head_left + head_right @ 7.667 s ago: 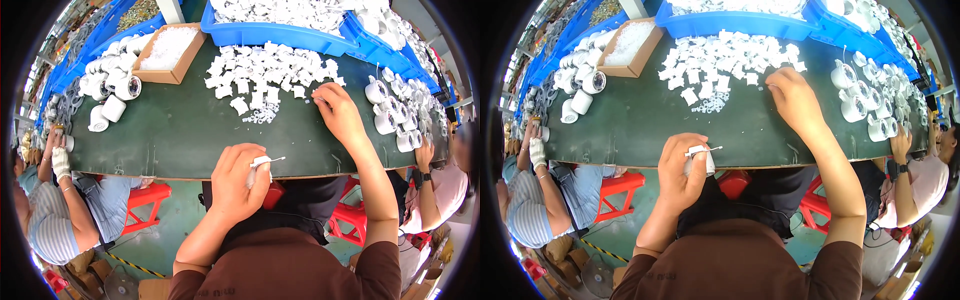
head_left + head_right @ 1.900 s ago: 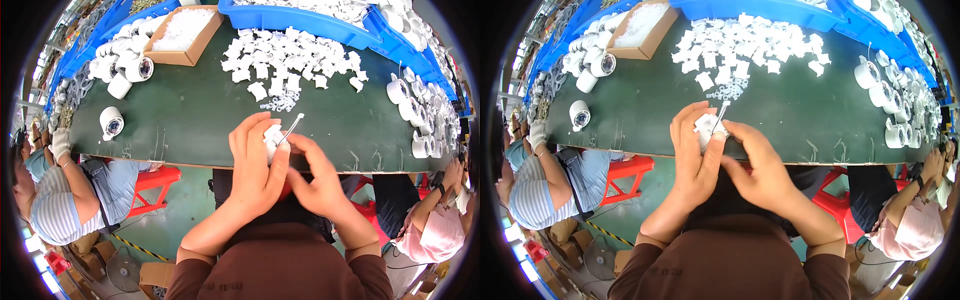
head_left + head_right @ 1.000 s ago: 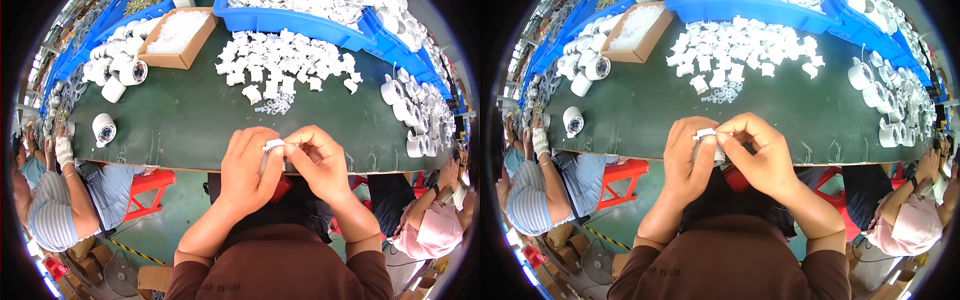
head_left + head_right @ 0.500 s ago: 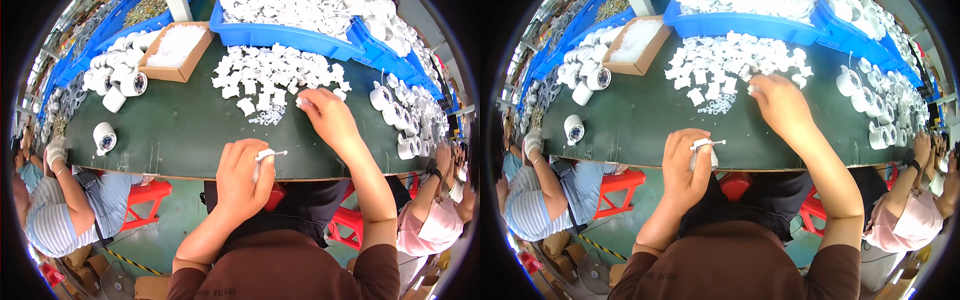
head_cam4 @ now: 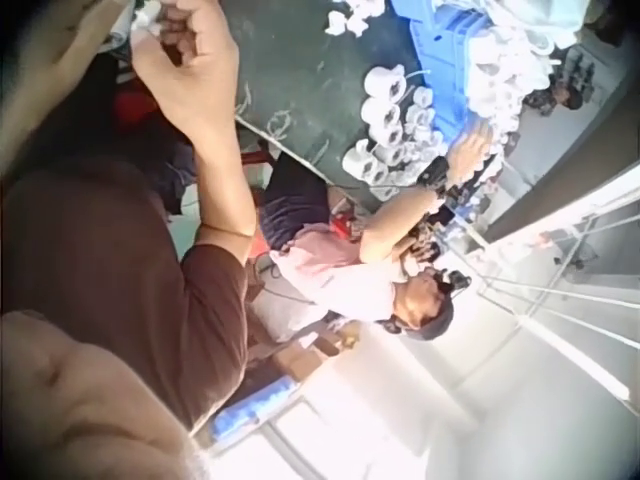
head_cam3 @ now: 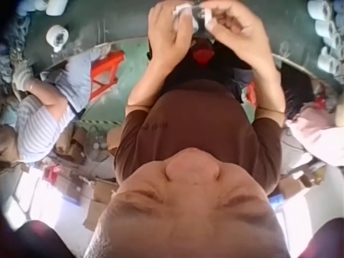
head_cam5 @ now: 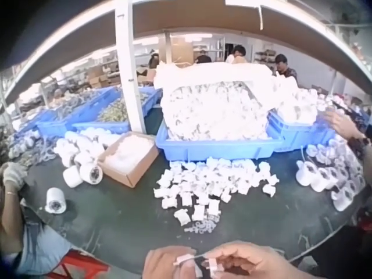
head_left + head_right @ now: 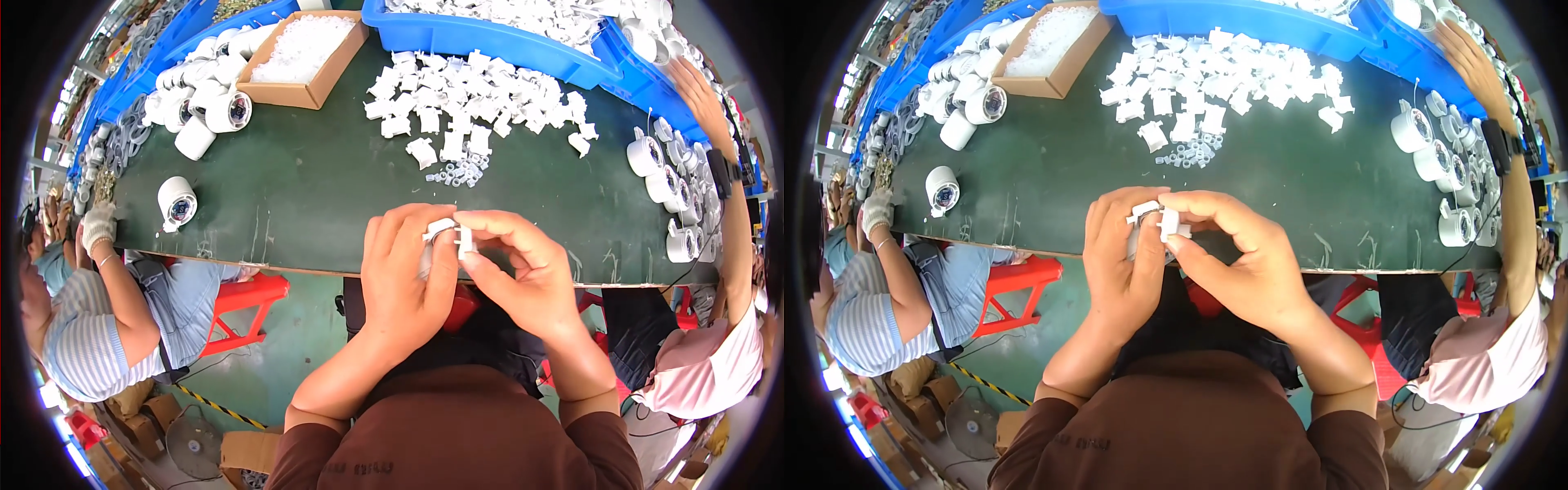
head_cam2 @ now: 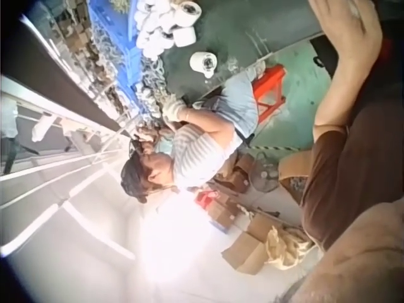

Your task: The person picks up a white plastic component and a small wire, inserts the wire into the component, and then presses a small white cap onto it. After repeating this assembly for several units, the person reaches into a blue bin to gather more plastic components.

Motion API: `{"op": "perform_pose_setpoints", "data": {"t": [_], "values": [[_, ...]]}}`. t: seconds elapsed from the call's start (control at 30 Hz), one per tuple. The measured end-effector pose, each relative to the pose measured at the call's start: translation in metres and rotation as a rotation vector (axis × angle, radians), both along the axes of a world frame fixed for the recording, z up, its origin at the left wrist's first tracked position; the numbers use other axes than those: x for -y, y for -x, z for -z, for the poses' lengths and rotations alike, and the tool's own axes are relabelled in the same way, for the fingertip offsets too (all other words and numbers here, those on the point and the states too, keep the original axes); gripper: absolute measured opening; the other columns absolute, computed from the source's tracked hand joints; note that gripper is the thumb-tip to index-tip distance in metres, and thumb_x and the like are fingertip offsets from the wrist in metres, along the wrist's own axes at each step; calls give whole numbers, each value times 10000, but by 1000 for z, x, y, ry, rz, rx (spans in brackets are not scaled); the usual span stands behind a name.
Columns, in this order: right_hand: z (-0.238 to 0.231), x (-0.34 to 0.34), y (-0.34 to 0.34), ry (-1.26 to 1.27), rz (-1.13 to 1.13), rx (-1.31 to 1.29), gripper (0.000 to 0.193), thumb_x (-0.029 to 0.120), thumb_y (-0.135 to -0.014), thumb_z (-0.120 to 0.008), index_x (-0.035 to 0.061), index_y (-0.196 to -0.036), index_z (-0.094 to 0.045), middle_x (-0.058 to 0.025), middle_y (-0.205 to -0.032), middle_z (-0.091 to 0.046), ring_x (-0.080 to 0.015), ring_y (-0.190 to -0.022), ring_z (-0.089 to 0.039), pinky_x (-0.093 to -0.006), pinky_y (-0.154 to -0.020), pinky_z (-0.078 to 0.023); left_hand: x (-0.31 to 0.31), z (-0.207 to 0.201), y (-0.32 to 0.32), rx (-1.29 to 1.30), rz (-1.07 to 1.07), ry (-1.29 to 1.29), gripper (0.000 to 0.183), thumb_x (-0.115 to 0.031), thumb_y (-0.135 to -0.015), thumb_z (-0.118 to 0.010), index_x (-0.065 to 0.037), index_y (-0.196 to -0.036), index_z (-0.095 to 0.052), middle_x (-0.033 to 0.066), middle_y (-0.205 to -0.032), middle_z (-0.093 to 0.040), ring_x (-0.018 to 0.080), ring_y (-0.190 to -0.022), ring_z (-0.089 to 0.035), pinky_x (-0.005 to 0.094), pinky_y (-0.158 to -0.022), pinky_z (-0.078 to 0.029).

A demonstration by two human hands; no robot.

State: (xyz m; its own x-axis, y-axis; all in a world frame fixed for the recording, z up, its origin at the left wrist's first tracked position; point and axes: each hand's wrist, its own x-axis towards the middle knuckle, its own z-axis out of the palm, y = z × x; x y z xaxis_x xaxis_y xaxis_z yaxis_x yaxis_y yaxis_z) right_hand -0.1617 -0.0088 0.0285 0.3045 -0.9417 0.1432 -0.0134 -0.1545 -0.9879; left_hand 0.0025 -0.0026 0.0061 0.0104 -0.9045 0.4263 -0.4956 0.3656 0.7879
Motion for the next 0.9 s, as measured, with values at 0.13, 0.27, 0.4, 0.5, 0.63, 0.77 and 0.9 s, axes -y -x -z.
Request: {"op": "perform_pose_setpoints", "data": {"t": [0.13, 0.27, 0.4, 0.5, 0.63, 0.77, 0.9], "values": [[8, -6, -11, -56, 74, 135, 407, -54, -923, -671, 33, -1320, -642, -85, -1151, -682, -156, -1084, -653, -297, -927, -540, 0, 4, -1, 12, 2, 52, 303, -71, -935, -571, -15, -1227, -632, 153, -1111, -641, 315, -932, -556, 403, -842, -460], [13, -8, -15, -2, 105, 63, 409, -62, -904, -688, 32, -1301, -657, -81, -1118, -681, -154, -1062, -656, -288, -913, -534, -2, 6, -2, 38, -3, 78, 339, -102, -947, -492, 8, -1244, -614, 183, -1127, -629, 339, -949, -550, 425, -856, -455], [18, -13, -25, 66, 217, 21, 421, -63, -862, -739, 32, -1267, -675, -77, -1084, -684, -155, -997, -647, -281, -874, -524, -2, 11, 0, 24, 11, 109, 349, -167, -959, -452, 12, -1210, -615, 174, -1127, -633, 342, -952, -550, 431, -852, -449], [20, -20, -27, 131, 238, -33, 443, -104, -869, -696, 15, -1293, -646, -72, -1103, -665, -155, -1014, -620, -284, -904, -502, -1, 14, 2, 35, -4, 142, 360, -236, -975, -441, 6, -1177, -616, 163, -1118, -640, 340, -944, -552, 428, -843, -443], [22, -20, -29, 285, 232, -122, 460, -138, -891, -642, 10, -1326, -610, -58, -1124, -627, -153, -1025, -587, -293, -944, -473, 0, 16, 1, 48, -8, 176, 362, -265, -980, -449, 9, -1145, -619, 151, -1101, -651, 327, -940, -563, 418, -835, -436], [26, -22, -34, 187, 253, -16, 463, -135, -888, -647, 14, -1325, -609, -52, -1135, -608, -146, -1012, -583, -292, -944, -468, 2, 16, 0, 59, 1, 220, 357, -270, -973, -458, 15, -1112, -622, 147, -1086, -659, 313, -936, -575, 408, -827, -432], [25, -24, -32, 119, 230, 35, 468, -132, -883, -658, 19, -1324, -609, -50, -1107, -603, -137, -999, -581, -288, -933, -468, 2, 17, -1, 64, 0, 231, 341, -256, -961, -464, 12, -1092, -629, 147, -1060, -666, 308, -927, -586, 405, -823, -430]]}}
